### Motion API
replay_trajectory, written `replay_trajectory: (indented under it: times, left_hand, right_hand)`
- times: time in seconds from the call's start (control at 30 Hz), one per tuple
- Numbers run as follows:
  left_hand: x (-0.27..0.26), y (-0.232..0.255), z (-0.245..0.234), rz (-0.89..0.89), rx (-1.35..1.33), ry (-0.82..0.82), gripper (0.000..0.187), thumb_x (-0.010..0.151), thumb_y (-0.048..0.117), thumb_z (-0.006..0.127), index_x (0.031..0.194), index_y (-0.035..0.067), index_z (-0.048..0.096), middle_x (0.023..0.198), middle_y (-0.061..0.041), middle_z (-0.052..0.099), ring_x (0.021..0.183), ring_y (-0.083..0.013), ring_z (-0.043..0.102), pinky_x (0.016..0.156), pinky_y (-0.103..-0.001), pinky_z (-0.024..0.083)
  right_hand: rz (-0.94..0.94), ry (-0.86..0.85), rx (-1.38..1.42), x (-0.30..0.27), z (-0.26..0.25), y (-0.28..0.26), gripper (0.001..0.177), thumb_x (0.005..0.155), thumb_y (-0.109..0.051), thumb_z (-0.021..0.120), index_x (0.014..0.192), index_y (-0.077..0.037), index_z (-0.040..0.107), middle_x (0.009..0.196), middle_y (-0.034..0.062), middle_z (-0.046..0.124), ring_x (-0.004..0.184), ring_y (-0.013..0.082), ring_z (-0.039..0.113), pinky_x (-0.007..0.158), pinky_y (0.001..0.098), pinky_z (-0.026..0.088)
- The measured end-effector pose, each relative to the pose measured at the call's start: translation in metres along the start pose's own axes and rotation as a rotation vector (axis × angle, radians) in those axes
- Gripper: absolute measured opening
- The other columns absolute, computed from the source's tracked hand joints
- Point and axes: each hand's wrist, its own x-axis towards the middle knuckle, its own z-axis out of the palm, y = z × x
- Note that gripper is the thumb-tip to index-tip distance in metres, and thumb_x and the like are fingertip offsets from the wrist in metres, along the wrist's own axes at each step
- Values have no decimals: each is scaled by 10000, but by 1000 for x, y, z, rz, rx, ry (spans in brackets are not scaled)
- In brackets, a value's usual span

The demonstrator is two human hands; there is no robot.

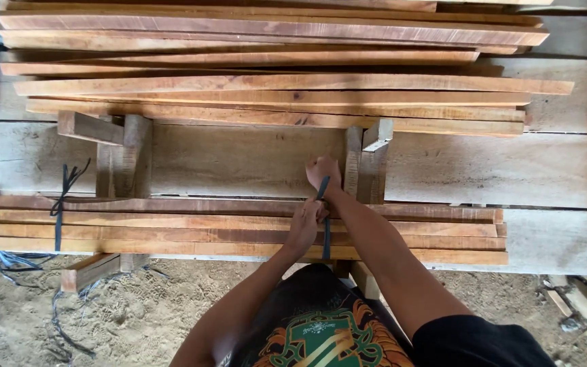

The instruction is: Bundling long wooden strips together using plastic ties.

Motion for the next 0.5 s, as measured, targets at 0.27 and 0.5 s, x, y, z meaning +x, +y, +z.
replay_trajectory:
  times: [0.27,0.5]
  left_hand:
    - [5,2,7,145,-191,-21,431,1161,272,385,736,214,344,649,102,259,615,-23,211,644,-291,260]
    - [10,7,-13,122,155,-128,489,1156,345,345,708,174,443,571,19,367,527,-73,275,571,-278,346]
  right_hand:
    - [-145,182,-74,8,27,22,389,943,-226,544,652,23,609,656,297,629,654,456,677,486,467,536]
    - [-304,345,-121,23,35,35,376,892,-192,597,547,-50,553,512,206,550,516,364,657,422,295,391]
